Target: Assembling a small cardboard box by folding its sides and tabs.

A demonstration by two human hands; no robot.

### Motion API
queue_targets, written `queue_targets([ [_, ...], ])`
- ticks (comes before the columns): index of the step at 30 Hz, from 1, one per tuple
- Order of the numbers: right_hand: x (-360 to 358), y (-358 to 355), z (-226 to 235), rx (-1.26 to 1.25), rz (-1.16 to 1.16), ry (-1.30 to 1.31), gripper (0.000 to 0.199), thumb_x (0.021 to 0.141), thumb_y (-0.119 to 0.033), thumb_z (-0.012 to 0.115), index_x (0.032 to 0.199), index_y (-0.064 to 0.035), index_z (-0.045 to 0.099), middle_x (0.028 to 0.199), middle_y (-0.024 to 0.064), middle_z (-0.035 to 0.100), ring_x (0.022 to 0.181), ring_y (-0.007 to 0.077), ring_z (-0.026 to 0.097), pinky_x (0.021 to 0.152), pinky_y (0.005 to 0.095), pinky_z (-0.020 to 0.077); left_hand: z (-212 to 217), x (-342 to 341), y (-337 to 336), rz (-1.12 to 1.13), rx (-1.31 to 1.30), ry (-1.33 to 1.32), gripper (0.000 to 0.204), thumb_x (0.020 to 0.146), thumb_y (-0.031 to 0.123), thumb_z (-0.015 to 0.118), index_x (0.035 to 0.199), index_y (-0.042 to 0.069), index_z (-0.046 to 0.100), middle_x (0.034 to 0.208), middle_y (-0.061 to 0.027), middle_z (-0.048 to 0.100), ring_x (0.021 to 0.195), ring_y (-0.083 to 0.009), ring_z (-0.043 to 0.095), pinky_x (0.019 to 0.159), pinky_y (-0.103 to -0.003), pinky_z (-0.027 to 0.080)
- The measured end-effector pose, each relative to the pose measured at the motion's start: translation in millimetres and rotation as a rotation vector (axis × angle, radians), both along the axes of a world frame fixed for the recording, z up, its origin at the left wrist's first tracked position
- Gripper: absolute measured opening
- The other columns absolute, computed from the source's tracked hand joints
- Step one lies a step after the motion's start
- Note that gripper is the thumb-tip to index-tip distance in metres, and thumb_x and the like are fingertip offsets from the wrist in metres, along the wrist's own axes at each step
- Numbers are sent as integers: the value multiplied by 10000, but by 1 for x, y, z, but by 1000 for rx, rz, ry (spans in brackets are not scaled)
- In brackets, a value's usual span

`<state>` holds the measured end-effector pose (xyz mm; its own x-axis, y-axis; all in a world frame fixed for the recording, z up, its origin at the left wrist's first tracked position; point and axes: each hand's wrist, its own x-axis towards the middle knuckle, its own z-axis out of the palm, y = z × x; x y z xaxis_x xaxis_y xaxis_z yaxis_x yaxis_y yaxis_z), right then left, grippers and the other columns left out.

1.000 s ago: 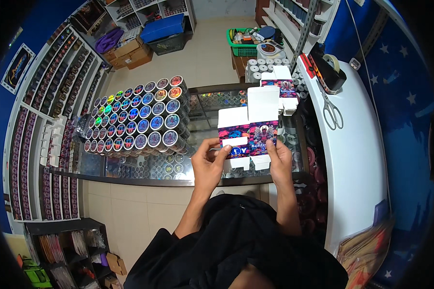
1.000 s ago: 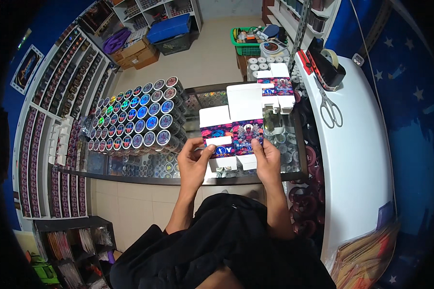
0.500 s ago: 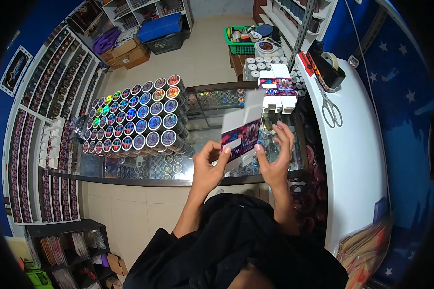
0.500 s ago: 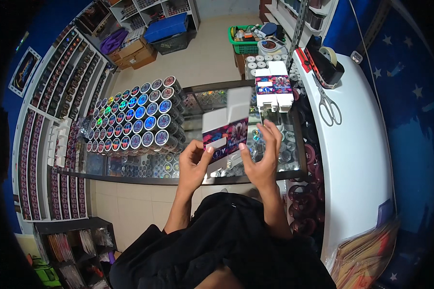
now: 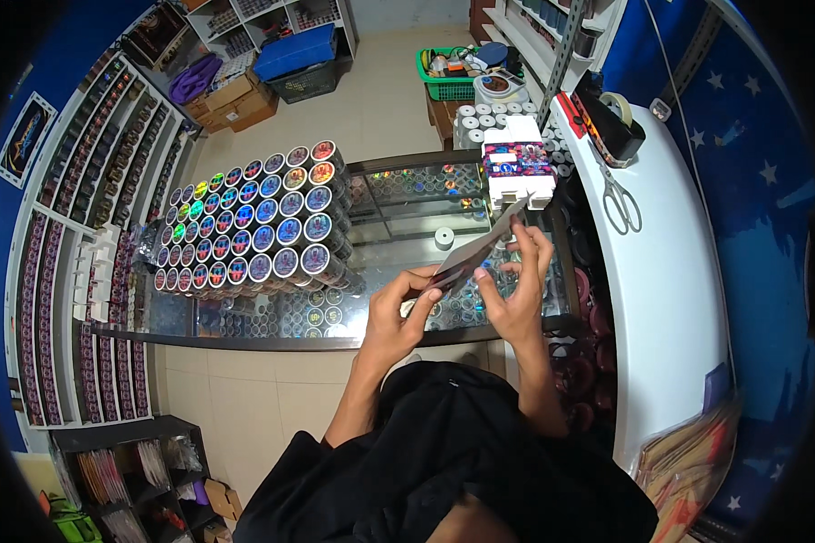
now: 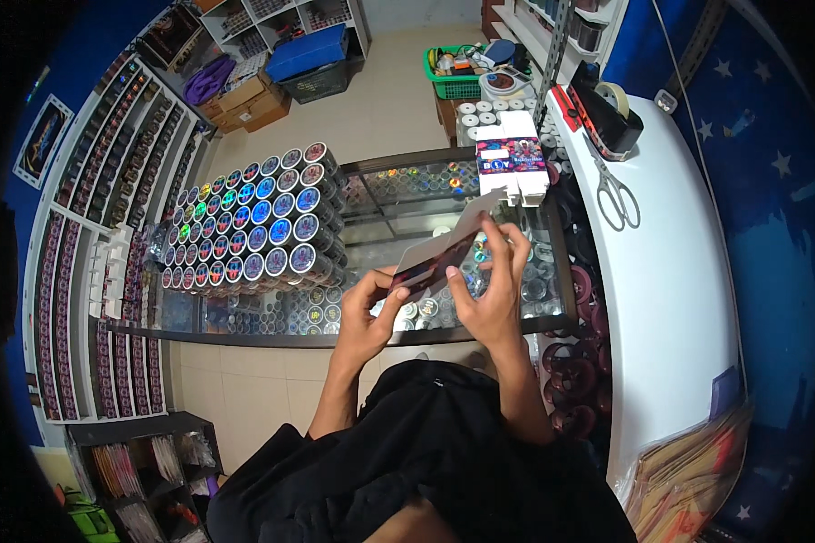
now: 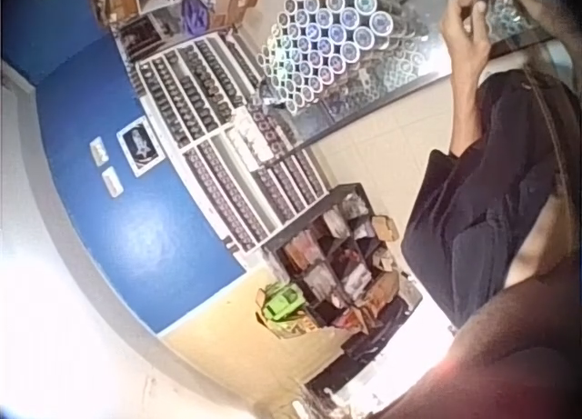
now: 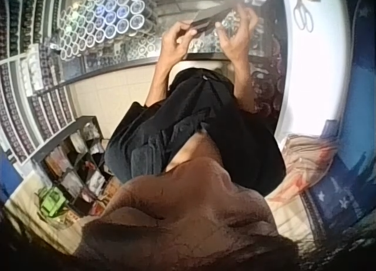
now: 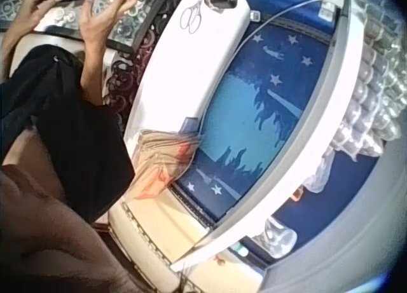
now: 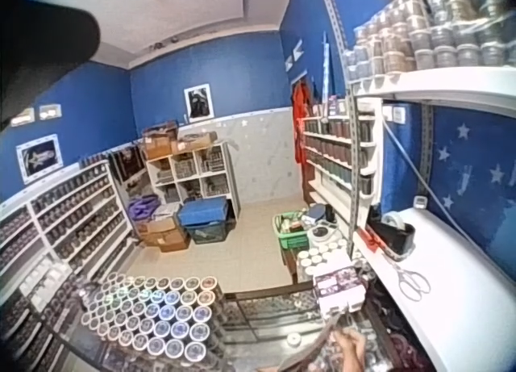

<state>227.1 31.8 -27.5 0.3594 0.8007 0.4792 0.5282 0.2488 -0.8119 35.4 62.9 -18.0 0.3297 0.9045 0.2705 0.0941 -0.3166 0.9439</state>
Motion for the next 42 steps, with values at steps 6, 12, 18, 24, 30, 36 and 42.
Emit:
queue_targets([
  [6,0,3,14,-26,63,-20,768,776,-57,763,1469,-99,434,1366,161,371,1048,251,536,786,352,497,5,-8,4,-46,59,75,82,945,11,642,938,-46,583,1015,-189,732,791,-184,701,715,-320,553],
  [12,6,5,1,41,78,-72,562,766,-47,778,1255,-29,502,1365,181,387,1031,260,550,776,344,506,7,-12,3,71,-68,207,103,963,34,629,966,-43,560,1014,-199,729,800,-199,707,721,-324,552],
  [18,3,6,-2,4,317,302,439,778,-69,817,1074,-23,496,1159,116,435,1013,189,542,836,295,477,0,-11,3,-84,-75,-14,122,950,34,649,954,-27,544,1204,-203,690,971,-249,707,868,-344,559],
  [24,4,6,-11,90,364,563,323,829,-82,782,879,-66,464,1213,147,490,1091,174,493,957,318,397,-9,-18,5,-546,-355,-91,451,858,119,779,1200,56,492,1533,-207,372,1412,-308,407,1140,-433,356],
  [30,9,-1,6,23,463,529,227,837,-56,688,863,-74,464,1172,153,515,1103,192,477,992,329,340,-19,-3,-4,-722,-499,-197,1381,629,427,940,1585,72,8,1559,-216,254,1466,-314,267,1185,-427,208],
  [36,12,-1,12,17,482,476,191,817,-28,666,898,-49,495,1007,73,439,996,167,464,924,299,349,-26,4,-5,-667,-372,-137,1522,542,455,989,1576,45,-50,1574,-268,202,1479,-344,245,1206,-442,190],
  [42,-4,-1,26,15,448,686,661,815,-106,716,1388,-14,399,1338,165,473,1267,268,470,1049,388,383,-31,6,-3,-525,-495,-257,1431,525,373,1012,1559,24,86,1504,-197,345,1414,-291,363,1172,-412,291],
])
